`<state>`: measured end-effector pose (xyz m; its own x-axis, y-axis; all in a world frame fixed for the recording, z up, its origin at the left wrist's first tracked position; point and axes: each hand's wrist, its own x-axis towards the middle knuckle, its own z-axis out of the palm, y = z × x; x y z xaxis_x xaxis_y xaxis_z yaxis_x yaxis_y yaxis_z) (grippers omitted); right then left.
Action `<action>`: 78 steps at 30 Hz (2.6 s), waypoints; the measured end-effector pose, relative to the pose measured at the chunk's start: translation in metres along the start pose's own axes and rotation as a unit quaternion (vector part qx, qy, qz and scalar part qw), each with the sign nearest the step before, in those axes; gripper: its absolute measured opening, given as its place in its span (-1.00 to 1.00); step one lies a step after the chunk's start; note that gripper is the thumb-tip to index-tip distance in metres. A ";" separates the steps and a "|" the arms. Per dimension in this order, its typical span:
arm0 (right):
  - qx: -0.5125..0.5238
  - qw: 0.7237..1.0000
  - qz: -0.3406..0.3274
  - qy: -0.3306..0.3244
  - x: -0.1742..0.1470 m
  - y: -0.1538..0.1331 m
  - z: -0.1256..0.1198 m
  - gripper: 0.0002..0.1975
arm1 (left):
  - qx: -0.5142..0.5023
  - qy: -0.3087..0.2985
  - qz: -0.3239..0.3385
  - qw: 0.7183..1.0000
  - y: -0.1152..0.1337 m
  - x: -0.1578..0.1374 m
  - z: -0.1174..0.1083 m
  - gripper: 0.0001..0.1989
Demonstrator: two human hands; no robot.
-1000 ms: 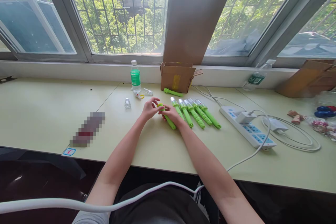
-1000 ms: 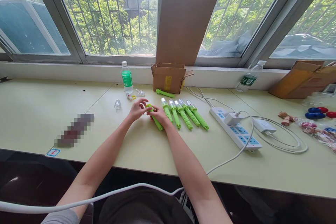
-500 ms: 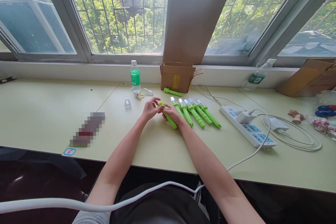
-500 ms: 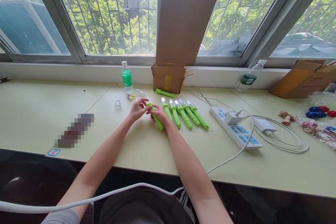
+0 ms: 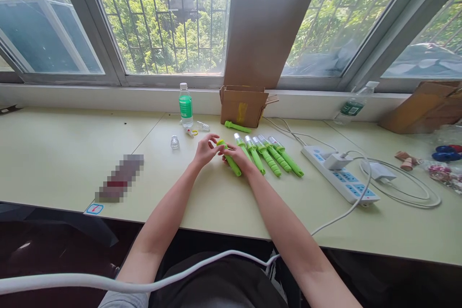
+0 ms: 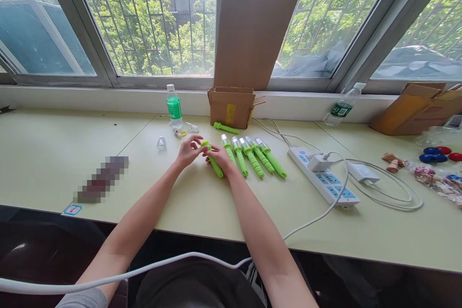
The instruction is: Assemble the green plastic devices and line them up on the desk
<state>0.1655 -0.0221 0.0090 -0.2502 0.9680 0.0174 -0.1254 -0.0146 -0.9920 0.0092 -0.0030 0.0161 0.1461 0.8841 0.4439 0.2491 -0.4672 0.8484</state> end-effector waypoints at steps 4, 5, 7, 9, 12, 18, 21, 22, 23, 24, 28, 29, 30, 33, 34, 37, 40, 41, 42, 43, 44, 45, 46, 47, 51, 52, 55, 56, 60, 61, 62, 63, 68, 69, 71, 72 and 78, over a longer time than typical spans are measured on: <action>-0.048 0.999 -0.013 -0.009 0.002 0.004 0.004 -0.75 | 0.026 -0.002 0.011 1.000 -0.001 0.000 0.001 -0.64; -0.056 0.998 -0.015 -0.011 0.003 0.005 0.005 -0.76 | 0.028 -0.002 0.011 1.000 -0.001 0.000 0.002 -0.64; -0.062 0.998 -0.020 -0.012 0.004 0.006 0.004 -0.77 | 0.030 0.000 0.008 1.000 0.000 0.000 0.002 -0.64; -0.060 0.998 -0.019 -0.008 0.004 0.007 0.004 -0.77 | 0.032 0.002 0.008 0.999 0.001 0.000 0.002 -0.63; -0.053 0.999 -0.012 -0.001 0.004 0.007 0.003 -0.77 | 0.038 -0.008 0.017 0.999 0.002 -0.001 0.001 -0.61; -0.037 0.999 -0.027 -0.004 0.002 0.004 0.002 -0.79 | 0.035 -0.031 0.027 0.999 0.002 -0.001 0.000 -0.60; -0.056 0.998 -0.032 -0.014 0.003 0.005 0.003 -0.81 | 0.040 -0.032 0.024 0.998 0.001 0.000 0.000 -0.60; -0.070 0.997 -0.034 -0.012 0.003 0.005 0.004 -0.83 | 0.041 -0.030 0.024 0.998 0.000 0.000 -0.001 -0.59; -0.089 0.995 -0.037 -0.005 0.003 0.007 0.005 -0.85 | 0.043 -0.027 0.024 0.998 0.000 0.000 -0.001 -0.59; -0.110 0.993 -0.040 0.006 0.004 0.008 0.007 -0.86 | 0.045 -0.023 0.024 0.998 -0.001 0.000 -0.002 -0.59; -0.172 0.982 -0.058 0.056 0.007 0.014 0.014 -0.79 | 0.063 -0.008 0.026 0.998 -0.003 0.000 -0.004 -0.58; -0.175 0.981 -0.062 0.058 0.007 0.015 0.014 -0.78 | 0.069 -0.007 0.029 0.997 -0.004 0.001 -0.004 -0.59; -0.173 0.981 -0.065 0.057 0.008 0.016 0.014 -0.79 | 0.075 -0.007 0.034 0.997 -0.005 0.001 -0.004 -0.59; -0.148 0.986 -0.064 0.046 0.008 0.016 0.013 -0.85 | 0.087 -0.009 0.042 0.995 -0.006 0.000 -0.002 -0.61; -0.137 0.988 -0.062 0.042 0.008 0.016 0.012 -0.86 | 0.088 -0.009 0.043 0.995 -0.007 0.000 -0.002 -0.62; -0.107 0.992 -0.056 0.030 0.007 0.014 0.011 -0.81 | 0.083 -0.005 0.045 0.996 -0.007 0.000 -0.001 -0.61; -0.077 0.995 -0.055 0.021 0.004 0.010 0.010 -0.72 | 0.075 0.013 0.050 0.996 -0.008 0.001 -0.001 -0.61; -0.065 0.996 -0.051 0.016 0.004 0.008 0.010 -0.69 | 0.071 0.023 0.052 0.996 -0.008 0.001 -0.001 -0.61; -0.053 0.998 -0.045 0.011 0.003 0.006 0.009 -0.66 | 0.067 0.032 0.054 0.996 -0.008 0.002 -0.002 -0.61; -0.040 0.999 -0.037 0.004 0.002 0.005 0.008 -0.65 | 0.063 0.040 0.055 0.996 -0.008 0.002 -0.002 -0.61; -0.028 0.999 -0.028 -0.005 0.001 0.003 0.008 -0.66 | 0.059 0.046 0.057 0.996 -0.008 0.003 -0.003 -0.61; -0.018 1.000 -0.020 -0.011 0.001 0.002 0.007 -0.67 | 0.057 0.050 0.058 0.995 -0.009 0.003 -0.003 -0.61; -0.011 1.000 -0.016 -0.015 0.000 0.001 0.006 -0.68 | 0.056 0.051 0.060 0.995 -0.009 0.004 -0.004 -0.61; -0.009 1.000 -0.016 -0.016 0.000 0.001 0.006 -0.69 | 0.057 0.050 0.062 0.995 -0.009 0.004 -0.004 -0.60; -0.035 0.999 -0.031 0.015 -0.001 0.001 0.008 -0.66 | 0.074 0.059 0.064 0.993 -0.011 0.003 -0.004 -0.59; -0.043 0.998 -0.032 0.023 -0.001 0.002 0.008 -0.64 | 0.075 0.063 0.061 0.993 -0.011 0.003 -0.004 -0.59; -0.048 0.998 -0.028 0.033 0.000 0.003 0.009 -0.60 | 0.063 0.067 0.050 0.995 -0.011 0.003 -0.003 -0.59; -0.043 0.998 -0.025 0.031 0.000 0.003 0.009 -0.59 | 0.056 0.066 0.047 0.995 -0.011 0.003 -0.002 -0.58; -0.009 1.000 -0.015 0.004 0.000 0.002 0.006 -0.64 | 0.048 0.060 0.048 0.996 -0.009 0.003 -0.002 -0.57; -0.002 1.000 -0.012 -0.004 0.000 0.001 0.006 -0.67 | 0.051 0.058 0.050 0.996 -0.009 0.003 -0.002 -0.57; 0.004 1.000 -0.009 -0.010 0.000 0.001 0.005 -0.68 | 0.055 0.055 0.053 0.996 -0.008 0.003 -0.002 -0.57; 0.009 1.000 -0.007 -0.014 -0.001 0.001 0.004 -0.70 | 0.059 0.052 0.056 0.995 -0.009 0.003 -0.002 -0.57; 0.010 1.000 0.003 -0.014 0.000 0.002 0.003 -0.70 | 0.070 0.049 0.062 0.994 -0.009 0.003 -0.002 -0.58; 0.009 1.000 0.005 -0.012 0.000 0.002 0.003 -0.70 | 0.071 0.050 0.062 0.994 -0.009 0.004 -0.002 -0.59; 0.010 1.000 0.008 -0.014 0.000 0.002 0.002 -0.71 | 0.074 0.052 0.063 0.994 -0.009 0.004 -0.002 -0.61; 0.011 1.000 0.008 -0.018 0.000 0.002 0.002 -0.71 | 0.074 0.053 0.063 0.994 -0.009 0.004 -0.002 -0.61; 0.047 0.998 0.020 -0.038 0.002 0.002 -0.002 -0.70 | 0.080 0.053 0.074 0.993 -0.009 0.003 0.000 -0.62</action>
<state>0.1665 -0.0201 0.0070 -0.3290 0.9443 -0.0096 -0.2027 -0.0805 -0.9759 0.0075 0.0041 0.0099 0.0928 0.7978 0.5958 0.3834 -0.5809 0.7180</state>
